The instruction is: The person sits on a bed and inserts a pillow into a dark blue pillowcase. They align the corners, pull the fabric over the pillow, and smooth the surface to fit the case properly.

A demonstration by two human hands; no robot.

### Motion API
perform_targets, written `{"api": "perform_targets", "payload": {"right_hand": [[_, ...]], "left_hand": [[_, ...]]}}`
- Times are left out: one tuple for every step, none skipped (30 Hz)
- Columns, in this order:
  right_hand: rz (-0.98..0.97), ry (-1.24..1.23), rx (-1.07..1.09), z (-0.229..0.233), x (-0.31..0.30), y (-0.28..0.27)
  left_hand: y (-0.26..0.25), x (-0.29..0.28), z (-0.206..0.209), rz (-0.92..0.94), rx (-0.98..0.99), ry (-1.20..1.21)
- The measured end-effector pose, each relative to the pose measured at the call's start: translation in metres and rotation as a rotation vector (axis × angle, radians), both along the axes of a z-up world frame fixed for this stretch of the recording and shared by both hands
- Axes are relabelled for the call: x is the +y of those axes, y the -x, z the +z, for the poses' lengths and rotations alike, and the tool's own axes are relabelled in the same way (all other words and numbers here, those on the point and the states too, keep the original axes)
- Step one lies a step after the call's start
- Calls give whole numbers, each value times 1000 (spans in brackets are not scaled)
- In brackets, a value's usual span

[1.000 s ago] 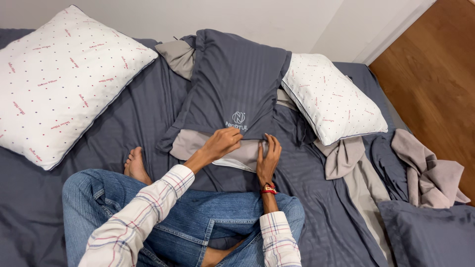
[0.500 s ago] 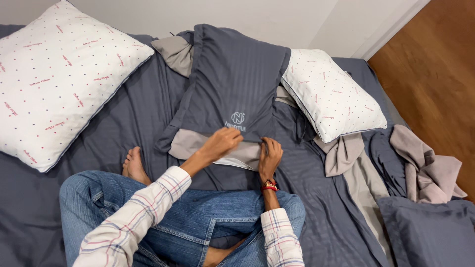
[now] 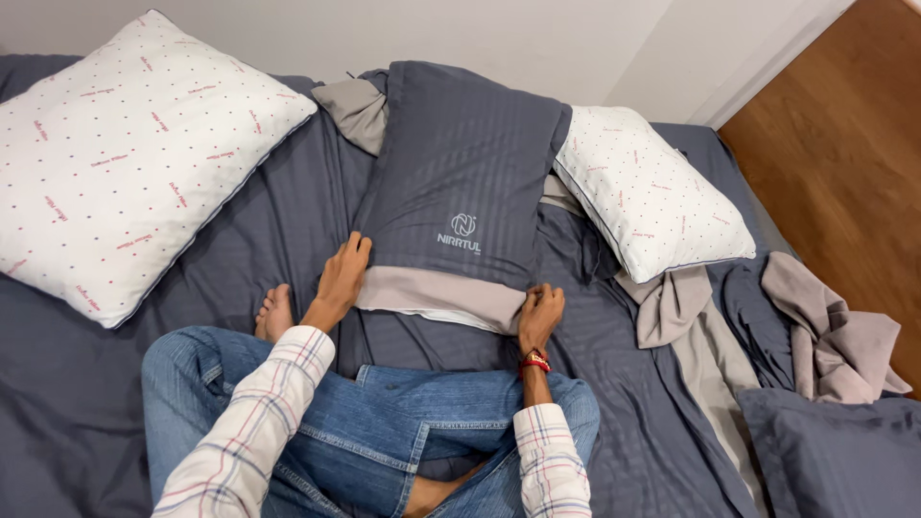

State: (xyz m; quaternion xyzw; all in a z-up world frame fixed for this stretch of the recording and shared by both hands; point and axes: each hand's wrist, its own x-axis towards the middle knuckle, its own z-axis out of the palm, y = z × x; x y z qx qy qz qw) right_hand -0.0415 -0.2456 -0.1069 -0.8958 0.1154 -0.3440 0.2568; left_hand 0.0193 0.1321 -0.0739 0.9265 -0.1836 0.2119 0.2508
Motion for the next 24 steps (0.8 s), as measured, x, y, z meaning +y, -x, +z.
{"api": "perform_targets", "payload": {"right_hand": [[-5, -10, 51, 0, 0, -1], [-8, -104, 77, 2, 4, -1], [-11, -197, 99, 8, 7, 0], [-13, -289, 122, 14, 11, 2], [48, -206, 13, 21, 14, 4], [110, -122, -94, 25, 16, 7], [174, -36, -200, 28, 16, 7], [189, -30, -193, 28, 15, 6], [204, -24, -185, 26, 14, 4], [219, -19, -176, 23, 12, 3], [164, -70, -109, 19, 10, 2], [108, -120, -41, 17, 8, 2], [54, -170, 26, 15, 7, 2], [55, -151, 1, 16, 7, 4], [54, -132, -23, 19, 6, 6], [53, -113, -47, 23, 8, 9], [83, -106, -100, 28, 10, 15], [112, -98, -153, 34, 11, 22], [139, -91, -203, 39, 13, 32], [150, -91, -191, 42, 17, 42], [162, -91, -180, 42, 22, 49], [174, -92, -169, 40, 27, 54], [168, -73, -83, 37, 30, 58], [161, -54, 2, 31, 31, 59]], "left_hand": [[-1, 1, 3, 10, 33, 42], [-2, 3, 7, 21, 66, 84], [-6, 4, 13, 31, 101, 94], [-11, 3, 21, 41, 136, 105], [-14, 2, 27, 50, 170, 118], [-14, 3, 32, 27, 167, 110], [-14, 4, 36, 6, 164, 101], [-13, 5, 40, -16, 161, 92], [-8, 7, 41, -62, 140, 104], [0, 10, 39, -107, 119, 115], [8, 12, 36, -151, 98, 130], [15, 14, 33, -149, 115, 143], [20, 16, 29, -146, 130, 156], [23, 17, 24, -144, 144, 170], [24, 17, 18, -124, 132, 153], [23, 15, 12, -104, 120, 137], [20, 14, 5, -86, 109, 119], [13, 13, 0, -57, 103, 66], [7, 12, -6, -32, 100, 12], [4, 14, -8, -6, 97, -42], [1, 18, -10, 8, 91, -45], [-1, 22, -10, 22, 86, -48], [-1, 23, -7, 35, 83, -51], [0, 27, -1, 4, 96, -43]]}}
